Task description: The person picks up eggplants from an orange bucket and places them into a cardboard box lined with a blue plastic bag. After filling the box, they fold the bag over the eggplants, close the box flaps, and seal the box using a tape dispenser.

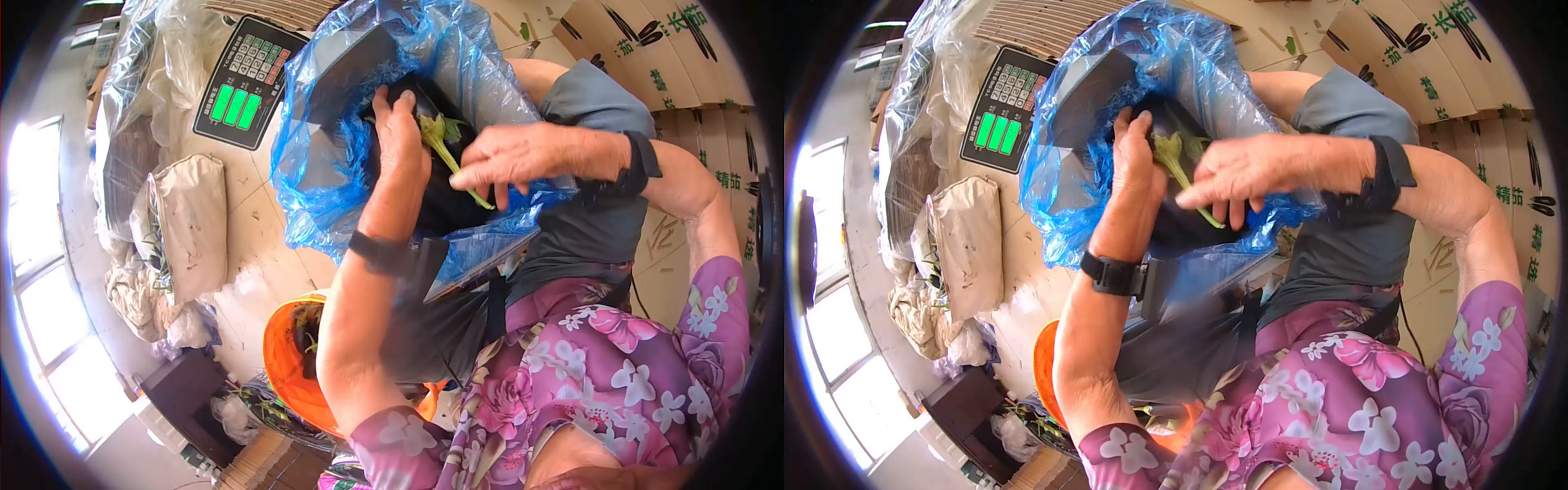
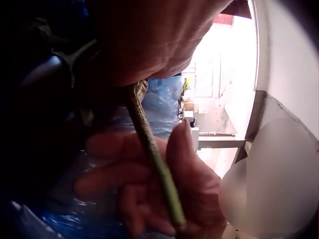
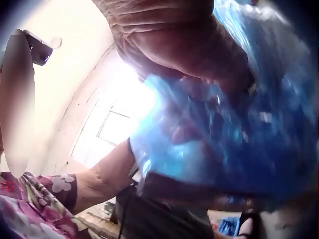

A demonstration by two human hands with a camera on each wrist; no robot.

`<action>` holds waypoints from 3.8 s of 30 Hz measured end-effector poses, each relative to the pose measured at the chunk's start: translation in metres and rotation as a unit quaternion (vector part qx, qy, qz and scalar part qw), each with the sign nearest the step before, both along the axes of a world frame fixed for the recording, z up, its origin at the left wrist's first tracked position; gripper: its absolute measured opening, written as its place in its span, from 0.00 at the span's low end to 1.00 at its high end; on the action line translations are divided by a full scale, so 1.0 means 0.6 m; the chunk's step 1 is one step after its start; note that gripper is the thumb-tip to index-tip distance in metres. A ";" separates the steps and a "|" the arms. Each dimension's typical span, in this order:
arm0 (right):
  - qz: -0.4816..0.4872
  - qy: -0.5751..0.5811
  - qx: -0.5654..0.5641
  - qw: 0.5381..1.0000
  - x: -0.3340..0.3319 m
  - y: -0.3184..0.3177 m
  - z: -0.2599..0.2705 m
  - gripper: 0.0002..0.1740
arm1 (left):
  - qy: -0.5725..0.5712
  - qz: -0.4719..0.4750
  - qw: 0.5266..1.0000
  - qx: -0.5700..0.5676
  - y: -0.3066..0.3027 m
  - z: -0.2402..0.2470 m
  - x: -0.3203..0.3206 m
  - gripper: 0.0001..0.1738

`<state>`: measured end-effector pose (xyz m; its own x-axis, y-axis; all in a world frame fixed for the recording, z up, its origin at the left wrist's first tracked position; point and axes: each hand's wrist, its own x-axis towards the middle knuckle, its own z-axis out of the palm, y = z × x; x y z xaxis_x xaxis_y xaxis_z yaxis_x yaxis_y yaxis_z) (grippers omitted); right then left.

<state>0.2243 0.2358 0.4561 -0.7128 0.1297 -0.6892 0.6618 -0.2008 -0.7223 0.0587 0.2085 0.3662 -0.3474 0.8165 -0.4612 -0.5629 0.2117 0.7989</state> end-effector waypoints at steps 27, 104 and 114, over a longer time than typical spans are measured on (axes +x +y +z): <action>0.298 -0.009 0.516 0.803 0.017 -0.066 -0.096 0.10 | 0.695 -0.288 0.659 -0.017 -0.039 -0.007 0.006 0.32; 0.010 -0.035 0.122 0.992 0.199 -0.063 0.043 0.11 | 0.327 -0.367 0.868 -0.069 -0.318 0.157 -0.103 0.09; -0.108 0.174 0.085 0.975 -0.006 -0.020 0.009 0.17 | 0.464 -0.315 0.826 0.058 -0.229 0.146 -0.021 0.18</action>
